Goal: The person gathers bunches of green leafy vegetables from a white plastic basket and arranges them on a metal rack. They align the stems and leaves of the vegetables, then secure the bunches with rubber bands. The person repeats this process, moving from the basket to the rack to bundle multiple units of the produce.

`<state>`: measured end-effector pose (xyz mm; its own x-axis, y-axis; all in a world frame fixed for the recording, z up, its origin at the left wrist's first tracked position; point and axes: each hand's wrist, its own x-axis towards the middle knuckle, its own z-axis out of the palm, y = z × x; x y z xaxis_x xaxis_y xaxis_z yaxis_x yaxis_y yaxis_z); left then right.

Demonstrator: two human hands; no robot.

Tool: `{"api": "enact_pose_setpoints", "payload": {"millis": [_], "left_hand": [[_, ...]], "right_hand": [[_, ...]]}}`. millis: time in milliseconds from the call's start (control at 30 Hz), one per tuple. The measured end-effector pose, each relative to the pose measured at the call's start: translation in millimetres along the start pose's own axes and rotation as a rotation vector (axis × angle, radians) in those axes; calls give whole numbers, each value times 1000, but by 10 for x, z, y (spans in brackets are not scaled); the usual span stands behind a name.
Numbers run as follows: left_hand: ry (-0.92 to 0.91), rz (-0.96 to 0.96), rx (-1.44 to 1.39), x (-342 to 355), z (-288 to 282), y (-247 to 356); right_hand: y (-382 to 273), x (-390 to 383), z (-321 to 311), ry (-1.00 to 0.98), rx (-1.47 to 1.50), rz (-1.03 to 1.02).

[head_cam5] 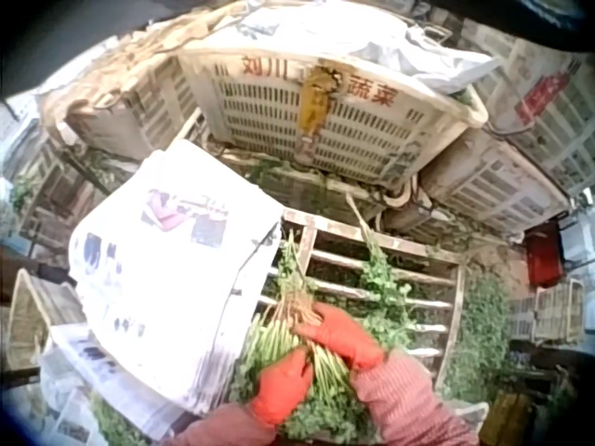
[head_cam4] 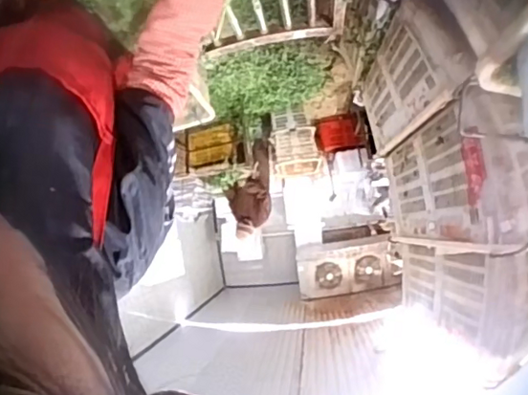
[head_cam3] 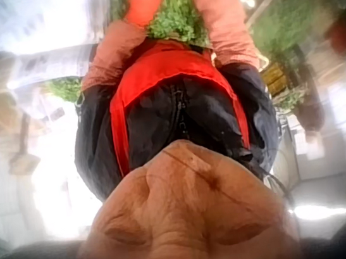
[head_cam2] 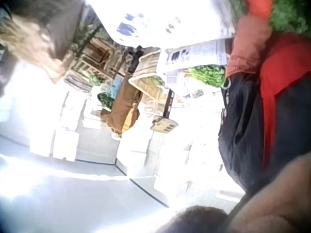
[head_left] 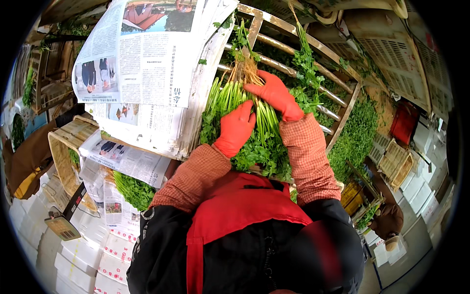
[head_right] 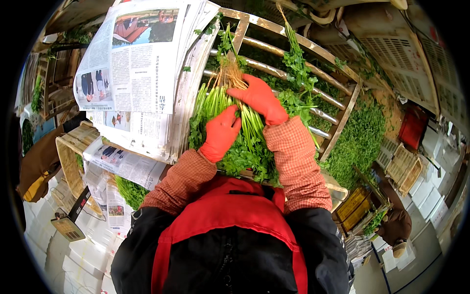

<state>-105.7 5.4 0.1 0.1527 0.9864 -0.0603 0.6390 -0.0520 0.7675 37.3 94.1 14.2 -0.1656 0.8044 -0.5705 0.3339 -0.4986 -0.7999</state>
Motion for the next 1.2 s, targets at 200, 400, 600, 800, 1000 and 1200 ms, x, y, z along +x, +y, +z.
{"api": "enact_pose_setpoints", "payload": {"millis": [200,400,600,800,1000,1200], "left_hand": [[99,-258,-163,105,-276,58],[70,-172,122,288,-197,-42],[41,-349,-247,265,-126,-123],[79,-523,-553,247,-180,-152],[-107,-467,-477,279,-311,11],[-307,-474,-729,349,-161,-357]], "right_hand": [[104,-114,-110,121,8,122],[71,-129,-176,-31,163,98],[74,-75,-64,-3,221,102],[-38,-246,-152,-55,446,44],[-121,-319,-187,-133,480,130],[-31,-318,-8,50,139,89]]}}
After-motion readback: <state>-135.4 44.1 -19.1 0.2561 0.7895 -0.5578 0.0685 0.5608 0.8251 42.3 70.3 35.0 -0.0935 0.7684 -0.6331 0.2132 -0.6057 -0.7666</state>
